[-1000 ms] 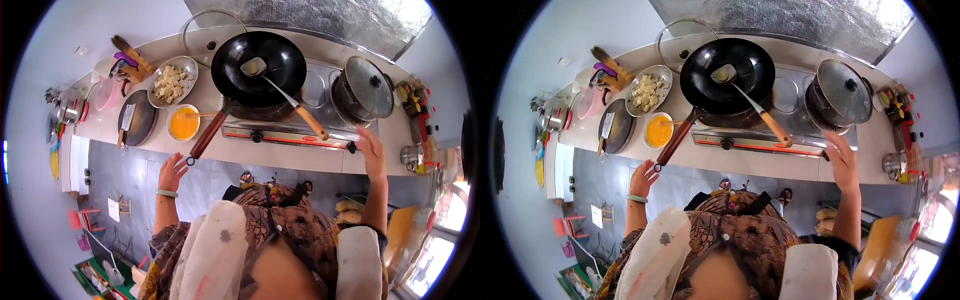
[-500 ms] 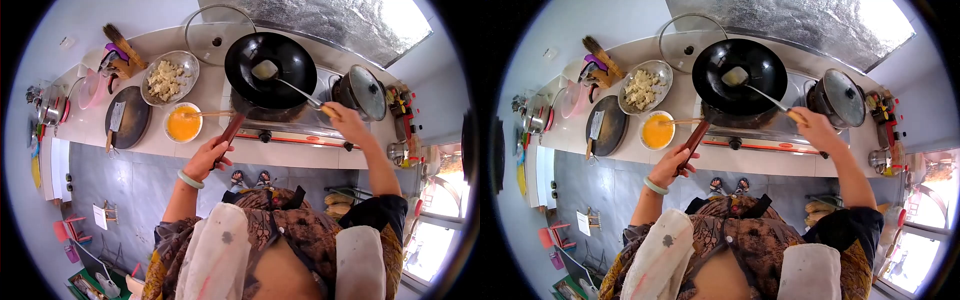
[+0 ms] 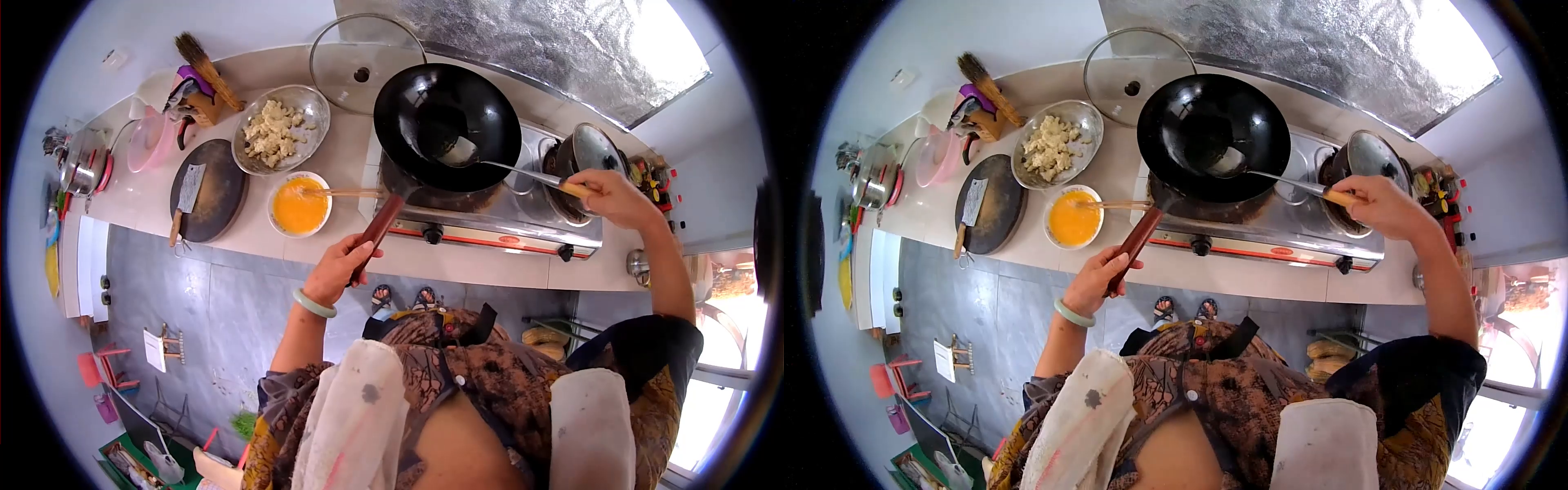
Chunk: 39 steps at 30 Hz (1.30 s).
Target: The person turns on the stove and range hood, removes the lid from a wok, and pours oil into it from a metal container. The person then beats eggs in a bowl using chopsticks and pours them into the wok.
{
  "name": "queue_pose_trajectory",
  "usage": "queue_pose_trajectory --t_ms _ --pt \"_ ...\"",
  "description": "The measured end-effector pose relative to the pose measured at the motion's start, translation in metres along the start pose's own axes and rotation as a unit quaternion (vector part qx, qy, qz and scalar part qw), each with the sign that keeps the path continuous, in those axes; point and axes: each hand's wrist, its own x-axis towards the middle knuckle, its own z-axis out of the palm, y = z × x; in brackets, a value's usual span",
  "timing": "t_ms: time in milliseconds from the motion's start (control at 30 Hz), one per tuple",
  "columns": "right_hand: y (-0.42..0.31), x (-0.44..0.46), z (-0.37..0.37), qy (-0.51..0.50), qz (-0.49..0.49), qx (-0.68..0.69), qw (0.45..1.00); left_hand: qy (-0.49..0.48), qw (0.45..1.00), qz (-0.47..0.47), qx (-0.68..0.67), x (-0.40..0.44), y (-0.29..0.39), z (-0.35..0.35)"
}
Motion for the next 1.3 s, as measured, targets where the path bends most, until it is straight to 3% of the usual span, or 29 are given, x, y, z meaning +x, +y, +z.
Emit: queue_pose_trajectory --t_ms 333,733,833,967,1067,1267,1300 --pt "0.040 0.043 0.082 0.044 -0.009 0.079 0.996 0.016 1.000 -0.001 0.016 -0.001 0.002 0.003" --pt "0.037 0.044 0.115 0.077 0.014 0.223 0.972 0.017 0.999 -0.008 0.032 0.000 0.009 0.009" --pt "0.028 0.029 0.115 0.092 0.064 0.266 0.957 0.016 0.999 -0.006 0.032 -0.001 0.009 0.010" --pt "0.018 -0.008 0.119 0.116 0.119 0.366 0.916 0.012 1.000 -0.002 0.027 -0.002 0.009 0.009" --pt "0.001 -0.045 0.128 0.118 0.153 0.481 0.855 0.008 1.000 -0.001 0.023 -0.002 0.007 0.007" --pt "-0.038 -0.084 0.128 0.044 0.161 0.631 0.758 -0.002 1.000 0.014 0.010 -0.002 0.006 0.006" --pt "-0.042 -0.085 0.125 0.033 0.159 0.618 0.769 -0.004 1.000 0.015 0.008 -0.002 0.005 0.006"
